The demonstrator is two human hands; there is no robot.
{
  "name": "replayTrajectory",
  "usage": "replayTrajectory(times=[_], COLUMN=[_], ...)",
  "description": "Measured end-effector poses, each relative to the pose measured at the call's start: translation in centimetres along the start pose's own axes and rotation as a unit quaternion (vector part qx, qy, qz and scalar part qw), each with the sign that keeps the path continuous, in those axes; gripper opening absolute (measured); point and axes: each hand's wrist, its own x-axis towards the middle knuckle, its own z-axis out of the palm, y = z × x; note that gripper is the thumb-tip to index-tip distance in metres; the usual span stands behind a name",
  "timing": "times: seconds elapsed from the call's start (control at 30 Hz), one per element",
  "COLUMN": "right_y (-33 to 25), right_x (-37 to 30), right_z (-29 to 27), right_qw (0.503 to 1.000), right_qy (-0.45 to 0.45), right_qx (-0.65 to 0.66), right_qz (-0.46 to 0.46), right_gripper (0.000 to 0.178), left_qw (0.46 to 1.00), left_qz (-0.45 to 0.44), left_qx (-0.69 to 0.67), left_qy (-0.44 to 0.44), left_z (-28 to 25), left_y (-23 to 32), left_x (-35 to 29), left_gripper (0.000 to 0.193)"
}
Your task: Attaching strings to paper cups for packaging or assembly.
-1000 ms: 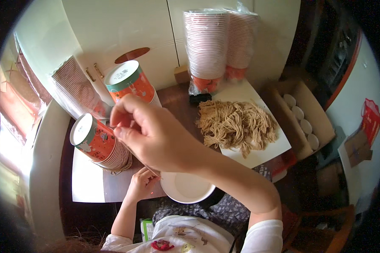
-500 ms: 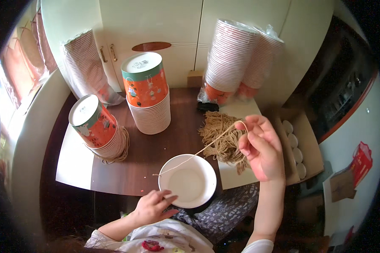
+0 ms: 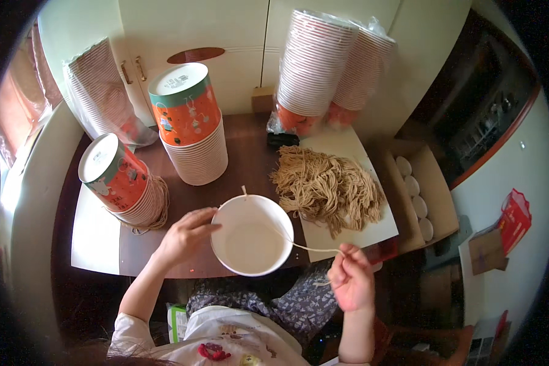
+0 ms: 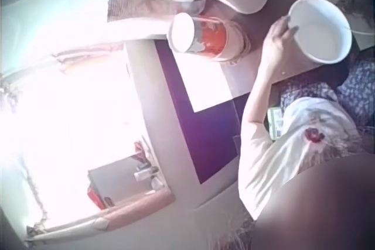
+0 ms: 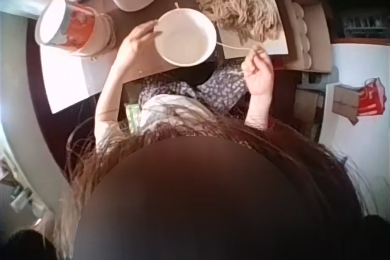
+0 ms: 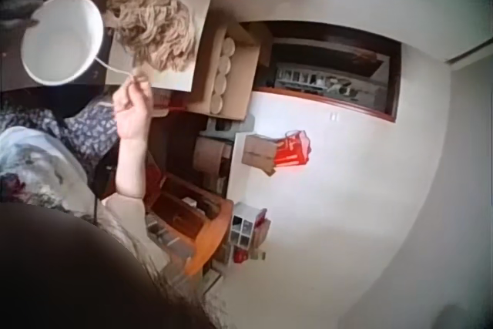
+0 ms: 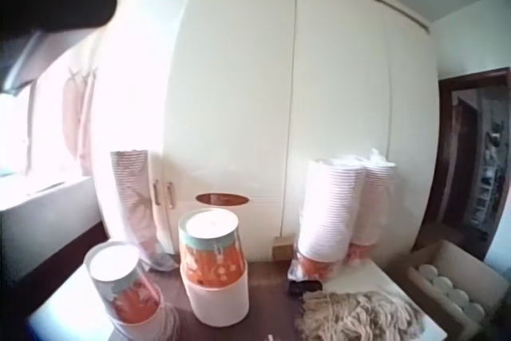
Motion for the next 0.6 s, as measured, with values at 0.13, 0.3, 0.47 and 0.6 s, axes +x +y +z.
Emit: replayTrajectory(times=[0.13, 0.3, 0.47, 0.6], right_y=[3.0, 5.2, 6.3, 7.1], right_x=[-2.4, -1.5, -1.4, -1.6], right_z=[0.6, 1.4, 2.1, 2.1], right_qw=[0.994, 0.980, 0.975, 0.972], right_qy=[0.023, 0.013, 0.002, -0.015], right_qx=[0.106, 0.196, 0.224, 0.234], right_qz=[-0.024, -0.029, 0.003, 0.021], right_gripper=[0.020, 0.019, 0.018, 0.017], left_qw=[0.996, 0.971, 0.951, 0.957], left_qz=[-0.057, -0.066, -0.102, -0.053], left_qx=[0.009, -0.231, -0.286, -0.281], left_qy=[0.069, 0.002, -0.055, -0.042], left_z=[0.3, 2.9, 5.4, 6.7], left_y=[2.6, 8.6, 10.6, 10.6], left_x=[0.4, -1.5, -1.6, -2.2], left_gripper=[0.025, 0.015, 0.023, 0.019])
